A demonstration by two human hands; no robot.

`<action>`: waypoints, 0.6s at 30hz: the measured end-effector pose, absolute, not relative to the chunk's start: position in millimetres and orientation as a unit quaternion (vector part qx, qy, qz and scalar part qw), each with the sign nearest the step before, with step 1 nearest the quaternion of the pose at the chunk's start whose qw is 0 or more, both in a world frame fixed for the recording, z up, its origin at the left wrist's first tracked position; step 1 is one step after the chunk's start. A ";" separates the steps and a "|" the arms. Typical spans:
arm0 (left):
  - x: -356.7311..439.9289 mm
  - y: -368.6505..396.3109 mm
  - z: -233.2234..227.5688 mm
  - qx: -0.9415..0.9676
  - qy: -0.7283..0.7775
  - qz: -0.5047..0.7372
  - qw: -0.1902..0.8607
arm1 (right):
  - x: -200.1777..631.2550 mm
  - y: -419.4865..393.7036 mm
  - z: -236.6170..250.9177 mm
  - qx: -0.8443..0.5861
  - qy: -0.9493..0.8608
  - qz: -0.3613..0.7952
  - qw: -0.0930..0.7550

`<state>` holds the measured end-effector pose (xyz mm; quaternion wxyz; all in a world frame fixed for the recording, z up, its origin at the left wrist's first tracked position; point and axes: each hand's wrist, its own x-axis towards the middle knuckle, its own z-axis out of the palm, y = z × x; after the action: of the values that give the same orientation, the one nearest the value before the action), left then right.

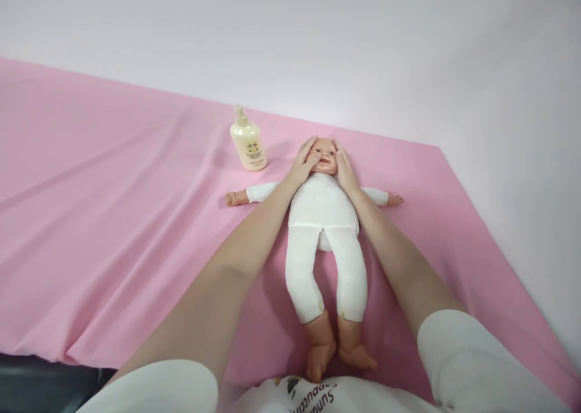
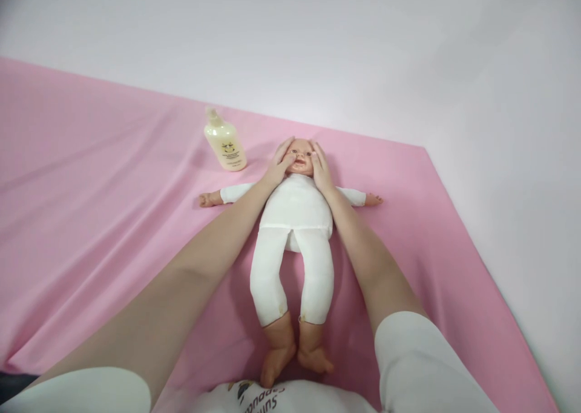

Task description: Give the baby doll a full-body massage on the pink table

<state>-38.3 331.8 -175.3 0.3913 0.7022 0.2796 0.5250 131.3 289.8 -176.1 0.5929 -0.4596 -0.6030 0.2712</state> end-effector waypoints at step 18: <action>-17.8 345.2 -184.2 0.478 0.291 0.577 0.595 | 127.3 296.1 -179.0 -0.485 -0.479 0.362 0.636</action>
<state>-17.8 345.2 -184.2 0.5945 0.4781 0.2910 0.5773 127.3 296.1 -179.0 0.6359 -0.4846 -0.4790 0.3625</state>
